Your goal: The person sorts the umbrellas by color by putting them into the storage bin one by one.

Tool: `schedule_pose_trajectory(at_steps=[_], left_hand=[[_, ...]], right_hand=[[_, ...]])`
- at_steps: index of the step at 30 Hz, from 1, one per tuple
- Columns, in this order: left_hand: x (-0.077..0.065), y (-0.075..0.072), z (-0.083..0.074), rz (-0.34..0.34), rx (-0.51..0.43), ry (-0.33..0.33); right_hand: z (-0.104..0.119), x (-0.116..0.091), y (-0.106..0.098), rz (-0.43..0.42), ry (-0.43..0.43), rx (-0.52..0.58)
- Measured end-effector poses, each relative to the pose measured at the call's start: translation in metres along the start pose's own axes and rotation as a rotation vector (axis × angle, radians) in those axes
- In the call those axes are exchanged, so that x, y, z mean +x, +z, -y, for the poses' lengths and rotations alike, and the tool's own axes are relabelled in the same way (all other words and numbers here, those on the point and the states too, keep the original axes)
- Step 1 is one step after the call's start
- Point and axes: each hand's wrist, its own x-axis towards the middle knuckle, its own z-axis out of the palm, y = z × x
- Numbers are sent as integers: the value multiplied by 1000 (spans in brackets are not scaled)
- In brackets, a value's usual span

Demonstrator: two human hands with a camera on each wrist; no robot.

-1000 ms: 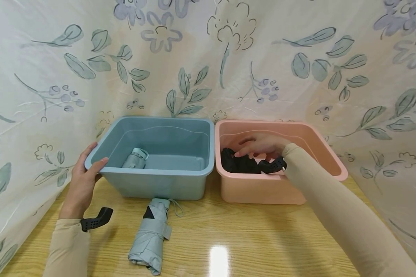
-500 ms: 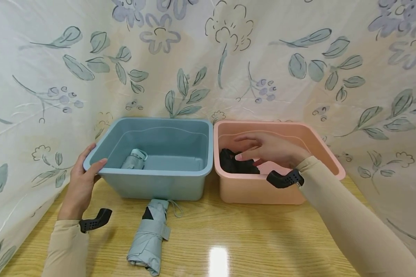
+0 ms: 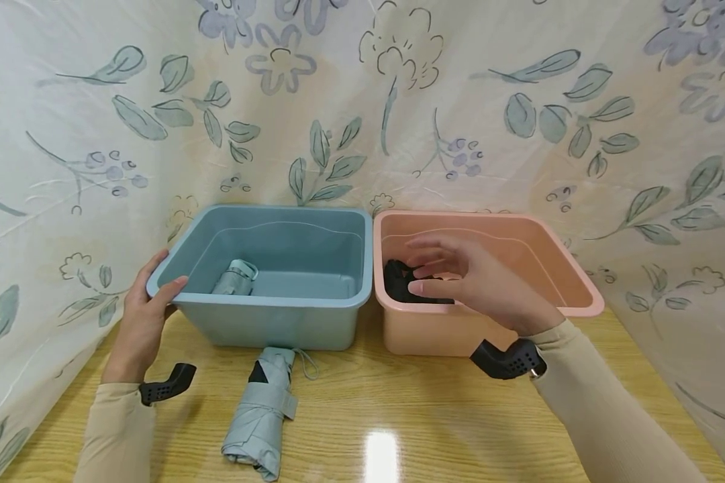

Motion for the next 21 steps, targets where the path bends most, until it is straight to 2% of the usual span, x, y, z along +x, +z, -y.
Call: schedule_pose_trajectory(at_steps=[4, 10, 21], left_hand=[[0, 0, 0, -2, 3, 5], [-1, 1, 0, -6, 13, 10], [-1, 2, -2, -8, 24, 7]], right_hand=[[3, -9, 15, -15, -42, 47], [-5, -19, 40, 27, -123, 166], [-25, -28, 82, 62, -161, 321]])
